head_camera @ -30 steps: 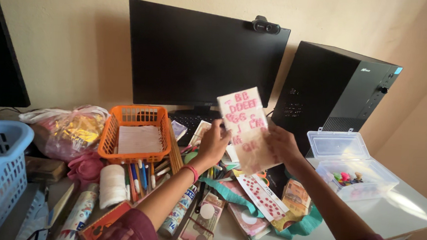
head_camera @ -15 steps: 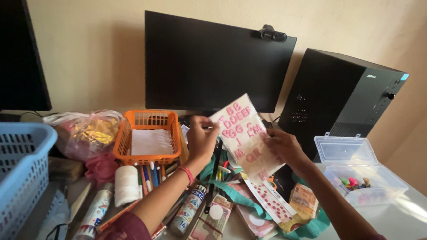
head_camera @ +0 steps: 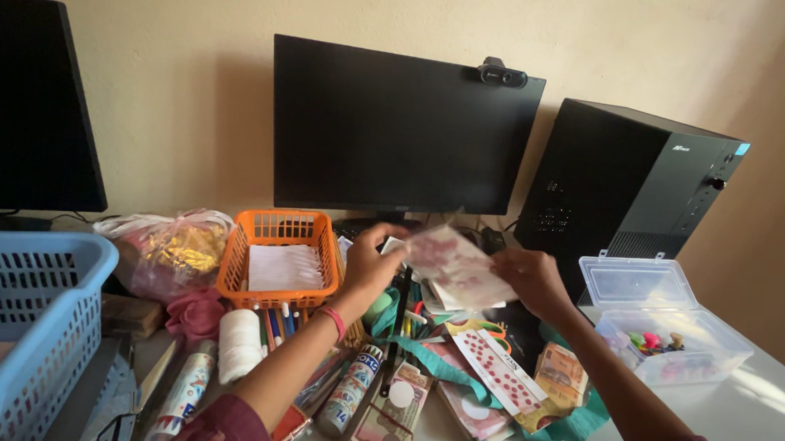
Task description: The person organizes craft supplies on a cluttered desk. They place small paint bottles into a clear plastic container, then sort papers and sticker sheets into a blue laundry basket. The person handles items one at a time, moving them from the desk into the containers.
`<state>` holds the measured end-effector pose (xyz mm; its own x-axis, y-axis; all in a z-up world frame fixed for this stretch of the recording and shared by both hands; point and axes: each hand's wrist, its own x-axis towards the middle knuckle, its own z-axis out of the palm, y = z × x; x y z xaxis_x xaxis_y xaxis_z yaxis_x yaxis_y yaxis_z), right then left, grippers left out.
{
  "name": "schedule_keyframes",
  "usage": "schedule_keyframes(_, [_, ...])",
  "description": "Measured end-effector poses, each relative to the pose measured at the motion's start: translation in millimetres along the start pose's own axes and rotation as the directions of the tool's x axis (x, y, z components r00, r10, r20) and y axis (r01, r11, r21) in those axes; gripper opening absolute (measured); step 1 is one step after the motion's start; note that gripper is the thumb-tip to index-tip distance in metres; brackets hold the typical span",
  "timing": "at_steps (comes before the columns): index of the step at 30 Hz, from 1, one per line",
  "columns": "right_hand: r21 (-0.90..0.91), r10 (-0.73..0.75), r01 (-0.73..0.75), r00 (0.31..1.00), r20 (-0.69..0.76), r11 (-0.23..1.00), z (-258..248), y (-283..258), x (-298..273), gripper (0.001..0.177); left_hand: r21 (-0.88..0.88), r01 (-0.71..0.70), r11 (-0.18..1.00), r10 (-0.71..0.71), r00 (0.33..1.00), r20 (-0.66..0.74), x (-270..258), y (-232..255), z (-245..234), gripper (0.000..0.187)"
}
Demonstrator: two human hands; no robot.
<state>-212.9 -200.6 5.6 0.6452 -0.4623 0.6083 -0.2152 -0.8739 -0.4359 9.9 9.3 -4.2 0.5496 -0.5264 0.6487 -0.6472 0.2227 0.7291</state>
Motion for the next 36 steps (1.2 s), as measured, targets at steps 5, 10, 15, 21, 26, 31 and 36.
schedule_keyframes(5, [-0.328,-0.313,0.262,0.943,-0.111,0.907,-15.3,-36.0,-13.3,0.012,0.156,-0.149,0.976,0.111,0.967,0.228,-13.5,6.2,6.4,0.064])
schedule_keyframes(10, [-0.453,-0.587,0.466,0.791,-0.172,0.760,-18.2,-56.6,-15.8,0.006,0.255,-0.526,0.812,0.423,0.830,0.365,-35.5,22.9,4.6,0.076])
schedule_keyframes(15, [-0.458,-0.572,0.444,0.798,-0.189,0.770,-21.3,-55.9,-15.9,0.007,0.299,-0.425,0.854,0.203,0.803,0.561,-39.5,33.9,-0.8,0.059])
schedule_keyframes(21, [-0.310,-0.511,0.436,0.828,-0.230,0.845,-23.8,-72.8,-14.9,0.012,0.291,-0.650,0.702,0.500,0.741,0.449,-35.9,53.8,-17.1,0.077])
schedule_keyframes(26, [-0.306,-0.454,0.386,0.870,-0.194,0.870,-17.3,-87.8,-15.2,0.018,0.160,-0.554,0.817,0.383,0.729,0.568,-44.4,59.8,-20.9,0.083])
schedule_keyframes(31, [-0.274,-0.379,0.324,0.907,-0.181,0.906,-14.2,-61.6,-6.5,0.013,0.282,-0.510,0.812,0.289,0.773,0.564,-40.7,53.9,-16.7,0.070])
schedule_keyframes(36, [-0.269,-0.172,0.109,0.959,-0.223,0.957,-21.6,-51.9,-2.2,0.020,0.125,-0.218,0.968,0.176,0.943,0.283,-20.9,45.9,-35.0,0.077])
